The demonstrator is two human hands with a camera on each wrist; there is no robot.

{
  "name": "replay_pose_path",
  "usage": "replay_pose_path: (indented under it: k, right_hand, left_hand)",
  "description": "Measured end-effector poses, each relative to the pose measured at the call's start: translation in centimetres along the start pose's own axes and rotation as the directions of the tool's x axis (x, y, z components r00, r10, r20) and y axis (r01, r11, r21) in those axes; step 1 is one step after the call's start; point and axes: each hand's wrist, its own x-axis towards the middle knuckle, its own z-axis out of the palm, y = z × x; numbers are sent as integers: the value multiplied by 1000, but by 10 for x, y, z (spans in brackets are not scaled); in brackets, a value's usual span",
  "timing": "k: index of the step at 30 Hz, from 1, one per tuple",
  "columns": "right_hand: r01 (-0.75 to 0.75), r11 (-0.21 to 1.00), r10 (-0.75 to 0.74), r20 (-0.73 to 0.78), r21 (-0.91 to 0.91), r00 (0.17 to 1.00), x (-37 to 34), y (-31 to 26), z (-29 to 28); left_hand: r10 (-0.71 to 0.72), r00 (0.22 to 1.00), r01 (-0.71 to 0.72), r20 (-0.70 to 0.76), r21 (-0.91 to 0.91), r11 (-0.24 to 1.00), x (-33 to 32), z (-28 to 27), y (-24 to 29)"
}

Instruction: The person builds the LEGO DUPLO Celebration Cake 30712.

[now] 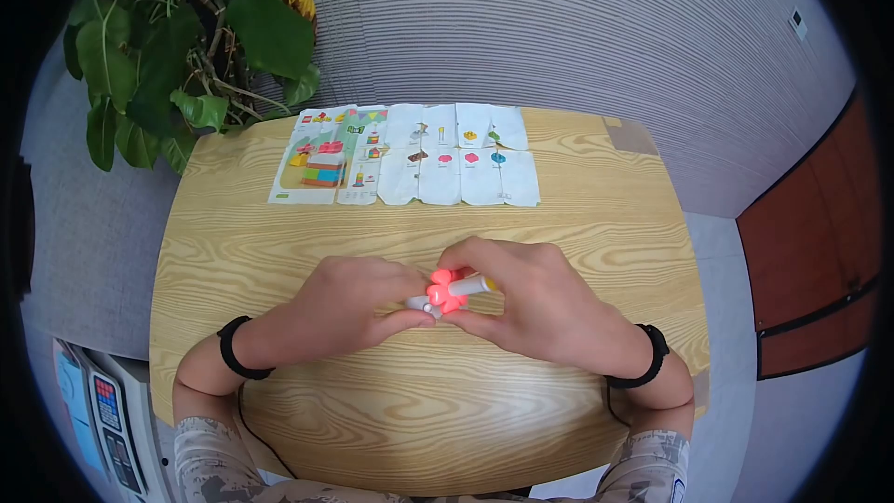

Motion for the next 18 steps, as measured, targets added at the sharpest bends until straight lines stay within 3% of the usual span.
replay_pose_path:
  k: [4,7,13,18]
  right_hand:
    - [16,1000,-16,20,-8,1000,-2,2,3]
    - [7,999,-6,20,-49,1000,-1,3,3]
    - [-1,996,3,14,-85,1000,-2,5,1]
    - [-12,996,14,22,-88,1000,-2,5,1]
  left_hand:
    - [205,977,-186,-64,225,956,-4,10,-4]
    - [301,948,-263,-99,283,922,-3,13,-6]
    - [294,953,-257,-68,328,909,-1,10,-2]
    - [264,961,-240,-82,223,945,0,11,-8]
